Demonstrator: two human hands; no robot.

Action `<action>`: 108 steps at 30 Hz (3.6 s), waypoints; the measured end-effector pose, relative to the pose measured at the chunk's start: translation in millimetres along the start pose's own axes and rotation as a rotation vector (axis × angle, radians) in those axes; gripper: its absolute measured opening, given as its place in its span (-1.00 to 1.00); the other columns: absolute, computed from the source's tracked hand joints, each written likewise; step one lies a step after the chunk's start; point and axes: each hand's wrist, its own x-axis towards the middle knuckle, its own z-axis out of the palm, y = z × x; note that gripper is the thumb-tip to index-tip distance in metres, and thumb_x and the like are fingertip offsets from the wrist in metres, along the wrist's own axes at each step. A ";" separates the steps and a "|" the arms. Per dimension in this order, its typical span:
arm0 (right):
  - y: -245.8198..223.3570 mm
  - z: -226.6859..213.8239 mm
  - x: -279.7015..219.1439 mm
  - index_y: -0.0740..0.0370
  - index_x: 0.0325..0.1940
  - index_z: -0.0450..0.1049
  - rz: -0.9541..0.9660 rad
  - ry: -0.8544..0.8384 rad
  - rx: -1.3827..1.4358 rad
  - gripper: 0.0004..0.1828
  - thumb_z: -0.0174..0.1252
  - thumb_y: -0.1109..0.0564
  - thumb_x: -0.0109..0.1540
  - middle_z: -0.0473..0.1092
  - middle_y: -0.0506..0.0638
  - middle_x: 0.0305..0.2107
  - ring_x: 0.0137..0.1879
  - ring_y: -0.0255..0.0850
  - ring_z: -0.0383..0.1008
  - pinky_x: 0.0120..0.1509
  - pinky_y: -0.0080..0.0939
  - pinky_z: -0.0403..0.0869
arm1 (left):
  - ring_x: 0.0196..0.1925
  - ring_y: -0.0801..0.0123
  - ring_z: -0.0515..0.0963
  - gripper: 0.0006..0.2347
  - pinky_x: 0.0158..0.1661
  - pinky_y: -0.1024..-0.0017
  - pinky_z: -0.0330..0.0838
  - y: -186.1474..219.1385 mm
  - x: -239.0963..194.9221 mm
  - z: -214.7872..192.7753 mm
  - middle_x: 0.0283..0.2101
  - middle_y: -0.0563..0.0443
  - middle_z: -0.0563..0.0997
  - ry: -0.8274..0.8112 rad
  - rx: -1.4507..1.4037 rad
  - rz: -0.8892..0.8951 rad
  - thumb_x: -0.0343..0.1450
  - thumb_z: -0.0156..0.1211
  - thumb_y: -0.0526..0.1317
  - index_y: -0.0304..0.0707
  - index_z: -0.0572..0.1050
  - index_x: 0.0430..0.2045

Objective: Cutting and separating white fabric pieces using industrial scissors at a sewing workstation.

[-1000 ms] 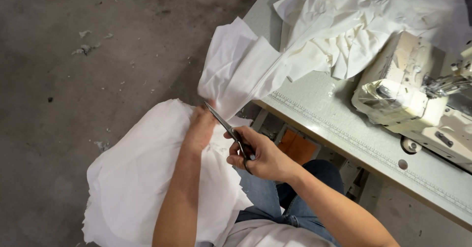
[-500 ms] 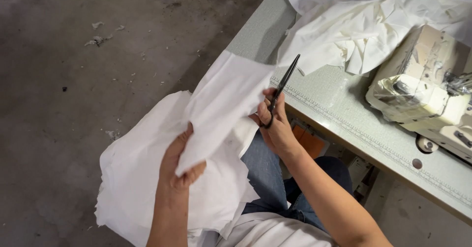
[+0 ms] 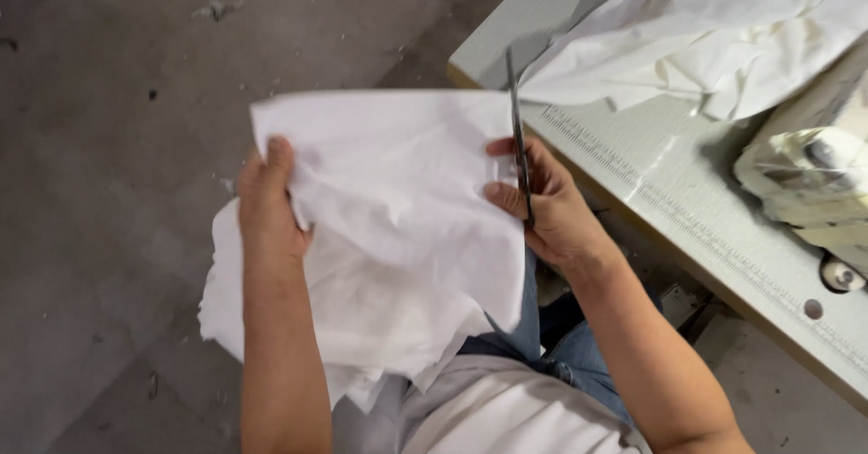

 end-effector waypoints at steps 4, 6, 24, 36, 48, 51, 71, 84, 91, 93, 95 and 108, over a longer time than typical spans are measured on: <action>12.6 7.5 -8.4 0.29 0.14 0.41 0.066 -0.049 0.032 -0.47 0.37 0.39 0.12 0.38 0.06 -0.51 -0.53 -0.11 0.54 -0.44 -0.14 0.66 | 0.11 0.19 0.72 -0.55 0.21 0.22 0.66 54.8 -17.2 -30.9 0.08 -0.17 0.66 -0.068 0.034 0.185 0.48 0.35 -0.11 -0.04 0.41 0.28; 27.1 20.9 -17.7 0.30 0.09 0.42 0.103 -0.070 0.004 -0.48 0.40 0.37 0.08 0.41 -0.02 -0.54 -0.54 -0.20 0.53 -0.52 -0.26 0.60 | 0.28 0.42 0.53 -0.54 0.29 0.38 0.52 69.3 -30.2 -56.5 0.39 -0.04 0.43 -0.132 0.279 0.146 0.61 0.14 -0.13 0.07 0.19 0.44; 133.2 -1.3 -78.7 0.38 0.04 0.42 0.275 -0.163 -0.314 -0.66 0.22 0.42 0.18 0.33 0.13 -0.47 -0.65 -0.16 0.46 -0.68 -0.29 0.54 | -0.47 0.40 0.51 -0.35 -0.58 0.48 0.51 -76.9 -55.0 -240.6 -0.30 -0.03 0.57 0.161 0.516 -0.032 0.51 0.29 -0.29 -0.32 0.08 0.50; 136.9 -5.9 -108.0 0.05 0.06 0.41 0.308 -0.294 -0.672 -0.65 0.10 0.34 0.23 0.29 -0.16 -0.42 -0.38 -0.34 0.22 -0.31 -0.30 0.29 | 0.14 -0.11 0.30 -0.40 -0.13 -0.10 0.41 -27.8 -76.2 -147.8 0.06 -0.30 0.33 0.182 1.519 0.173 0.42 0.26 -0.29 -0.36 0.22 0.41; 153.5 -17.4 -118.2 0.12 0.02 0.38 0.287 -0.348 -0.480 -0.73 0.20 0.29 0.28 0.29 -0.18 -0.32 -0.29 -0.40 0.24 -0.18 -0.42 0.32 | 0.40 -0.07 0.31 -0.68 0.27 0.02 0.22 -107.3 -4.3 20.6 0.26 -0.20 0.43 -0.578 1.174 0.768 0.57 0.05 -0.22 -0.31 0.35 0.21; 159.3 -34.6 -119.9 0.13 -0.01 0.42 0.206 -0.408 -0.618 -0.77 0.20 0.25 0.26 0.24 -0.22 -0.44 -0.40 -0.38 0.15 -0.32 -0.34 0.22 | 0.48 -0.05 0.18 -0.57 0.39 -0.01 0.03 -105.2 -5.4 -4.9 0.41 -0.24 0.32 -0.567 1.215 0.654 0.60 -0.15 -0.08 -0.33 0.27 0.34; 114.8 -22.6 -121.3 0.18 0.16 0.32 0.693 -0.384 -0.532 -0.60 0.23 0.18 0.26 0.41 -0.05 -0.29 -0.41 -0.33 0.30 -0.33 -0.34 0.37 | 0.21 0.07 0.40 -0.67 0.18 0.14 0.24 -45.8 -27.8 -25.4 0.14 -0.18 0.48 -0.485 1.194 0.433 0.48 0.11 -0.19 -0.37 0.45 0.11; 58.9 -48.8 -44.2 0.41 0.43 0.27 0.360 -0.338 -0.431 -0.07 0.45 -0.11 0.13 0.45 0.03 -0.49 -0.37 -0.29 0.39 -0.32 -0.36 0.34 | 0.29 0.16 0.38 -0.86 0.27 0.08 0.06 -128.6 -28.2 6.5 0.20 0.08 0.48 -0.435 1.119 0.593 0.39 0.33 -0.11 -0.14 0.59 -0.37; 38.2 -10.4 -8.3 0.33 0.39 0.35 0.371 -0.408 -0.557 0.04 0.56 -0.16 -0.04 0.52 0.08 -0.53 -0.40 -0.30 0.42 -0.37 -0.41 0.33 | 0.28 0.21 0.44 -0.92 0.25 0.19 0.09 -126.4 -30.5 2.5 0.10 0.12 0.56 -0.438 1.053 0.633 0.35 0.32 -0.19 -0.15 0.59 -0.42; 46.5 -15.4 -2.9 0.30 0.38 0.37 0.360 -0.414 -0.552 0.06 0.60 -0.13 -0.10 0.51 0.03 -0.57 -0.43 -0.36 0.43 -0.39 -0.47 0.33 | 0.25 0.21 0.47 -0.94 0.24 0.22 0.11 -124.7 -30.5 3.9 0.05 0.13 0.60 -0.435 1.048 0.661 0.34 0.32 -0.20 -0.12 0.59 -0.47; 71.1 -31.4 -1.4 0.29 0.38 0.37 0.387 -0.400 -0.534 0.04 0.62 -0.05 -0.10 0.48 0.04 -0.63 -0.50 -0.35 0.42 -0.46 -0.49 0.31 | 0.24 0.21 0.49 -0.95 0.23 0.23 0.13 -125.2 -29.2 2.5 0.04 0.12 0.61 -0.443 1.050 0.682 0.34 0.33 -0.20 -0.10 0.60 -0.48; 48.3 -11.4 -9.8 0.22 0.43 0.34 0.427 -0.404 -0.535 0.05 0.63 0.00 -0.09 0.46 0.05 -0.64 -0.52 -0.37 0.40 -0.48 -0.50 0.32 | 0.24 0.21 0.52 -0.94 0.27 0.27 0.13 -124.8 -27.8 0.2 0.02 0.12 0.63 -0.444 0.988 0.616 0.34 0.36 -0.20 -0.11 0.63 -0.52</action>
